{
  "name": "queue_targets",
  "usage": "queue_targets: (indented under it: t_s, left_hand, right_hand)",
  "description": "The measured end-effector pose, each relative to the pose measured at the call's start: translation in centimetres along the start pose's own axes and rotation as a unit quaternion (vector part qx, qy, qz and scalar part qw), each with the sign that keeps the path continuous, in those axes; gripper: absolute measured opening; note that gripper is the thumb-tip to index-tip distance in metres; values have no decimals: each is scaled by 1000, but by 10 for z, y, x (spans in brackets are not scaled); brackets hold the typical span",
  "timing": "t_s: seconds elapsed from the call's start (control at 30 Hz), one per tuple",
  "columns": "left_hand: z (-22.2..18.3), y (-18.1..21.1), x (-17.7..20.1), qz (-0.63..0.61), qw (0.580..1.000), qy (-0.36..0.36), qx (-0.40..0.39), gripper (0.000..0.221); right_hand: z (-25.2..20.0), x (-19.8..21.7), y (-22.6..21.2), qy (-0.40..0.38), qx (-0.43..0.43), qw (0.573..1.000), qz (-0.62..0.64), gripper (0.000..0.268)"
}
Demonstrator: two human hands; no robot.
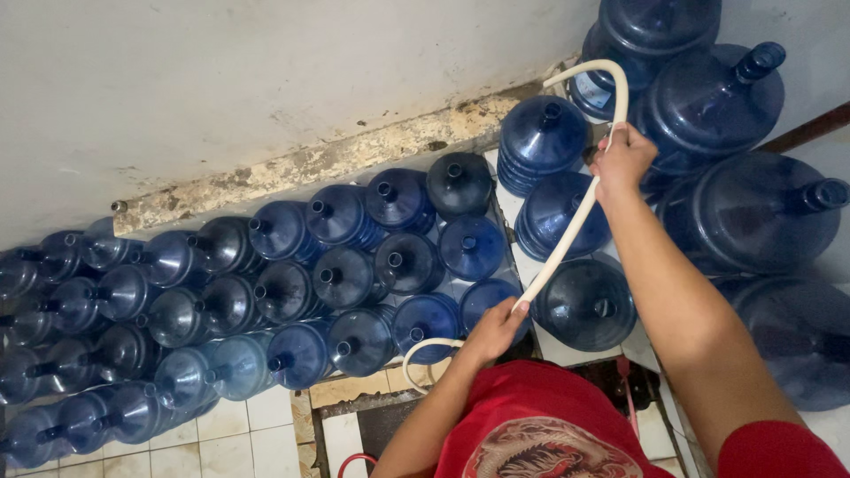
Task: The person moves a blue water jug to a metal stand, inserts a white hose into the opening, and rinses the interior of the jug while rotating it.
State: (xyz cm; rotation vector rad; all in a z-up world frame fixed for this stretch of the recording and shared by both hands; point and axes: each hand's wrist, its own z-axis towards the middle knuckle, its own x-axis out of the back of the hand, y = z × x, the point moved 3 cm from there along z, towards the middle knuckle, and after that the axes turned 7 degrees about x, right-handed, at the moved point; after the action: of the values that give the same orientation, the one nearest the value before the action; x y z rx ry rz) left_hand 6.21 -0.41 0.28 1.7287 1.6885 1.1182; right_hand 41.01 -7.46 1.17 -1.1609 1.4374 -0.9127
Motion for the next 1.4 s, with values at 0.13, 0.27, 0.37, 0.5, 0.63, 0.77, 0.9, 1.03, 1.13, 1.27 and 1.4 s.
queue_targets:
  t_s: [0.13, 0.27, 0.37, 0.5, 0.63, 0.77, 0.9, 1.03, 1.13, 1.27, 1.4]
  left_hand:
    - [-1, -2, -1, 0, 1000, -3, 3, 54]
    - [-1, -10, -8, 14, 1000, -14, 14, 52]
    - [1, -19, -13, 9, 999, -32, -10, 52]
    - [-1, -29, -12, 22, 999, -35, -4, 54]
    - [-2, -31, -11, 12, 999, -49, 6, 53]
    - [1, -38, -14, 9, 998, -59, 26, 53]
    - [3, -48, -19, -1, 997, -73, -4, 54]
    - [0, -53, -23, 24, 993, -111, 10, 55]
    - [-1, -53, -25, 34, 991, -131, 11, 57]
    - [0, -51, -25, 59, 988, -142, 17, 60]
    - [-3, -51, -18, 79, 982, -168, 21, 63]
  right_hand:
    - [-6, 2, -4, -10, 12, 1000, -8, 25]
    - [-9, 7, -1, -18, 8, 1000, -6, 26]
    - [-15, 10, 2, -39, 23, 999, -10, 31]
    - [-23, 11, 4, -22, 7, 999, -29, 23]
    - [-26, 12, 6, -7, -5, 999, -33, 21]
    - [-26, 14, 9, -5, -6, 999, -37, 22]
    - [-29, 25, 14, 4, -14, 999, -48, 22]
    - [-42, 48, 16, 21, -16, 997, -69, 24]
    - [-51, 65, 12, 30, -5, 998, -62, 24]
    - [-60, 76, 8, 66, -2, 997, -51, 24]
    - [-71, 86, 5, 62, -11, 998, 3, 18]
